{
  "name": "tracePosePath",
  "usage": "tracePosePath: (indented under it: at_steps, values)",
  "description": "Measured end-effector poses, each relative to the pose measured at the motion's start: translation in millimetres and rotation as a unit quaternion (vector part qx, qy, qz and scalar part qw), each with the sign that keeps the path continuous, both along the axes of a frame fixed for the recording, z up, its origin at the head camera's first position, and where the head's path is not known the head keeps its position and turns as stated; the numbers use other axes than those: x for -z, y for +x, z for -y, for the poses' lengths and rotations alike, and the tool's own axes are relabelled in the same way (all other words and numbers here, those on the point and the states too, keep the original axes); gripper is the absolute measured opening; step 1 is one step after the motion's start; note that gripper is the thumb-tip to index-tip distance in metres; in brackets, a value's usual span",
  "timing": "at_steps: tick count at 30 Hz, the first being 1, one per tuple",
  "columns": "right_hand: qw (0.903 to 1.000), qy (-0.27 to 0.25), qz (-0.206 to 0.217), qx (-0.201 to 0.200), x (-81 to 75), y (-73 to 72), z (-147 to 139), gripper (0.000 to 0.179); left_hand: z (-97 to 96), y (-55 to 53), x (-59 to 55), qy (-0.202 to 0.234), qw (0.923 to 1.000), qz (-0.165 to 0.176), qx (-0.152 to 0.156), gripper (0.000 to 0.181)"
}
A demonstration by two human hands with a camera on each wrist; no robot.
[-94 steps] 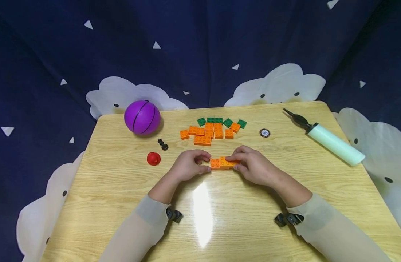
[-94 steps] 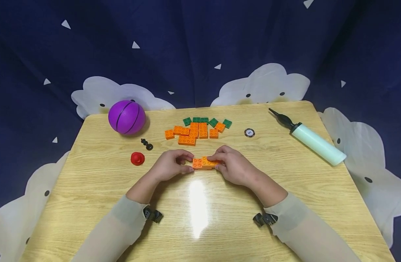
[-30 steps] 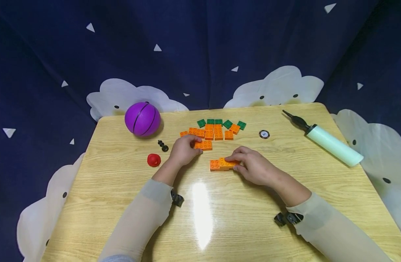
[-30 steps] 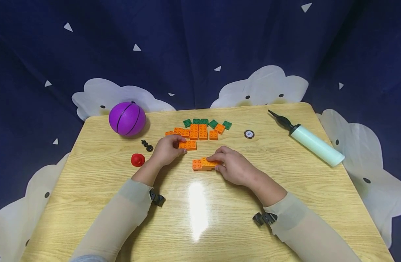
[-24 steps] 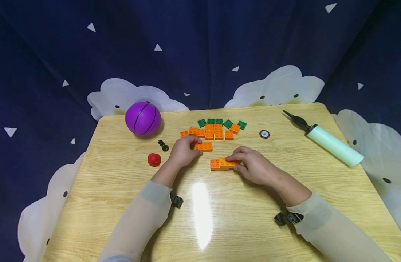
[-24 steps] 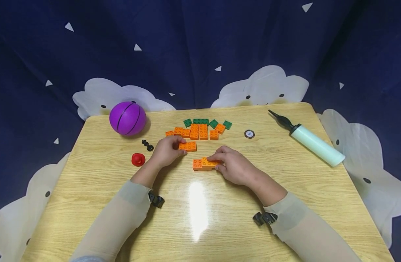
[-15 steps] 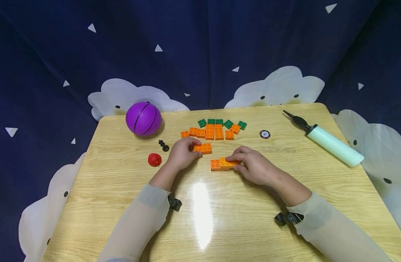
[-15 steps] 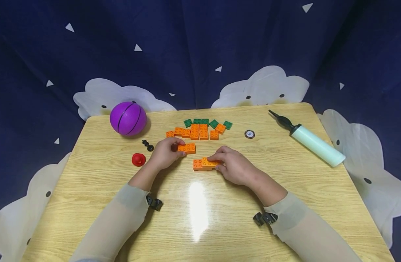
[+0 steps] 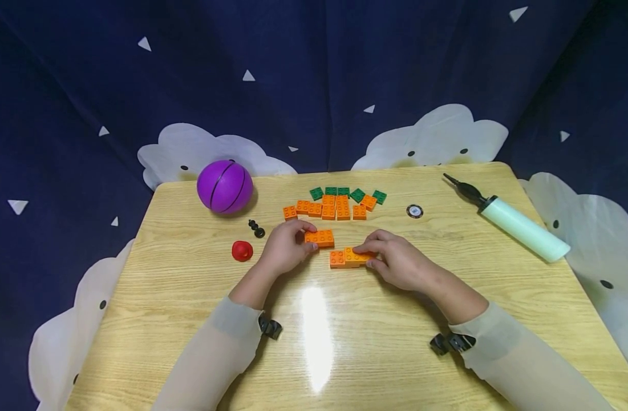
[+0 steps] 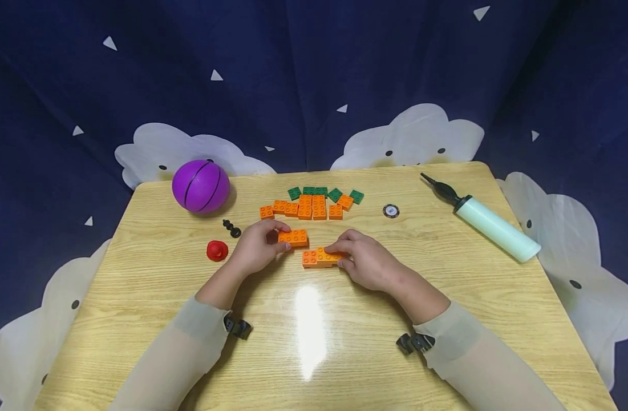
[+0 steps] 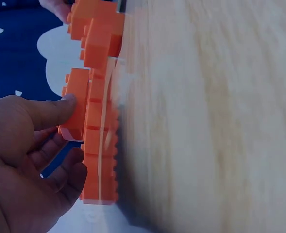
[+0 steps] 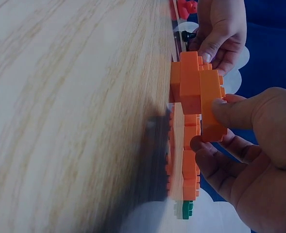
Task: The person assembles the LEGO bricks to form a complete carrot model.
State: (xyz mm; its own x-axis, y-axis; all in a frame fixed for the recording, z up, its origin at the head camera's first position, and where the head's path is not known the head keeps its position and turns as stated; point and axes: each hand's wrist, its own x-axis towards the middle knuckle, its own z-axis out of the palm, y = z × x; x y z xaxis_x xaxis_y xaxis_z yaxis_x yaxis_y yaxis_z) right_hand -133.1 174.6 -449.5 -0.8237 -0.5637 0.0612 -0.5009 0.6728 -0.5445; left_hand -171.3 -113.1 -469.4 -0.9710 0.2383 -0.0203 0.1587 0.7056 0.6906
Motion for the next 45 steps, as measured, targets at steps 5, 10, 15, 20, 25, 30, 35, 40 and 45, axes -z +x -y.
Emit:
tracePosePath:
  at_steps: [5, 10, 15, 20, 25, 30, 35, 40, 45]
  values:
    - [1.0, -0.001, 0.0, -0.001, -0.4, 0.2, 0.4, 0.035, -0.4, 5.9, -3.2, 0.009, 0.9998, -0.014, 0.007, 0.028]
    - [1.0, -0.003, 0.002, -0.002, -1.1, 0.2, 0.3, 0.035, -1.4, 12.1, -7.1, 0.021, 0.9995, -0.02, 0.011, 0.027]
    - [1.0, -0.002, 0.003, -0.001, -0.8, -0.1, -0.1, 0.034, -2.4, 18.0, -9.2, 0.024, 0.9994, -0.02, 0.015, 0.027]
    - [1.0, -0.001, 0.001, -0.002, -0.3, -0.3, -0.1, 0.034, -4.0, 22.2, -9.1, 0.023, 0.9991, -0.022, 0.026, 0.027]
    - [1.0, 0.001, 0.0, -0.001, -0.1, -0.3, 0.2, 0.033, -6.2, 26.2, -9.7, 0.028, 0.9986, -0.024, 0.037, 0.027]
    - [1.0, 0.003, -0.001, 0.0, -0.1, 0.1, 0.3, 0.033, -8.4, 30.4, -10.3, 0.028, 0.9984, -0.019, 0.046, 0.027]
    - [1.0, 0.0, -0.002, 0.001, 0.6, 0.4, 0.3, 0.034, -10.2, 33.5, -9.4, 0.032, 0.9981, -0.014, 0.051, 0.027]
    - [1.0, -0.004, -0.004, 0.001, 1.0, 0.7, 0.2, 0.034, -11.3, 35.4, -7.9, 0.031, 0.9981, -0.011, 0.051, 0.027]
    - [1.0, -0.004, -0.007, 0.001, 1.3, 0.3, 0.3, 0.034, -12.1, 35.7, -8.0, 0.027, 0.9984, -0.011, 0.049, 0.027]
